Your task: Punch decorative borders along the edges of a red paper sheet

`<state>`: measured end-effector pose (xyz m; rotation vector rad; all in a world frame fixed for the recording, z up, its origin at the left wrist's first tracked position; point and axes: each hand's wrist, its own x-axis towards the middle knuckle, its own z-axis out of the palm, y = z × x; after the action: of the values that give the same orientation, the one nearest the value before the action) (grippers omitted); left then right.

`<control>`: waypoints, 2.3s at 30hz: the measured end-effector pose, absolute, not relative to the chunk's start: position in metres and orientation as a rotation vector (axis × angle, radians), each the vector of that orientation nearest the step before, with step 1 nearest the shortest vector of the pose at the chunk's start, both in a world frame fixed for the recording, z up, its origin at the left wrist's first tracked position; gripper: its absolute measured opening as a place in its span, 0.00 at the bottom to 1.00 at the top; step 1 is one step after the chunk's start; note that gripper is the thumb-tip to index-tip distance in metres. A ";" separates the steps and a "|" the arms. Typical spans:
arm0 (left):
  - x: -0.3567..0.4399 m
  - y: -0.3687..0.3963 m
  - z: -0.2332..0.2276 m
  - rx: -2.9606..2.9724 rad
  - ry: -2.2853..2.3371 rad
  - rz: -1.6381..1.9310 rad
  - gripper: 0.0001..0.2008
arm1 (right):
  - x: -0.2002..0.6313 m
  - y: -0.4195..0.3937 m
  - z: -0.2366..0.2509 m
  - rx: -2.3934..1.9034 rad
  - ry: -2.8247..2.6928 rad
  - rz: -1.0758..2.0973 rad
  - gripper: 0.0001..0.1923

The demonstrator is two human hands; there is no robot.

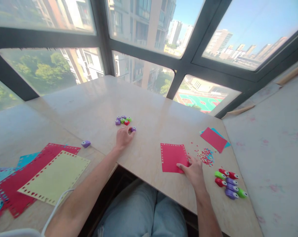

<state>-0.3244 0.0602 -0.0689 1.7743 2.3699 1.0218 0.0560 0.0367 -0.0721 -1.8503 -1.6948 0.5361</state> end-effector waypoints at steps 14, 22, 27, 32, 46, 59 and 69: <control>-0.318 0.055 -0.062 1.961 2.123 0.991 0.10 | 0.049 0.044 -0.052 -1.538 -1.368 1.298 0.29; -0.282 0.047 -0.061 2.155 1.942 0.889 0.12 | 0.049 0.059 -0.055 -1.366 -1.236 1.387 0.29; -0.239 0.043 -0.062 2.215 1.648 0.939 0.12 | 0.050 0.075 -0.058 -1.311 -1.219 1.370 0.27; -0.210 0.048 -0.064 2.143 1.480 1.004 0.16 | 0.052 0.089 -0.064 -1.308 -1.289 1.326 0.28; -0.210 0.055 -0.070 1.758 1.561 1.073 0.14 | 0.052 0.094 -0.067 -1.310 -1.274 1.311 0.25; -0.210 0.053 -0.067 1.796 1.566 1.047 0.14 | 0.051 0.091 -0.060 -1.350 -1.289 1.225 0.26; -0.209 0.053 -0.065 1.880 1.514 1.085 0.14 | 0.053 0.092 -0.066 -1.369 -1.349 1.176 0.26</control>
<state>-0.2090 0.0529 -0.0651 1.8804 1.5142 1.0853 0.0527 0.0917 -0.0664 -1.3689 -1.3492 1.1759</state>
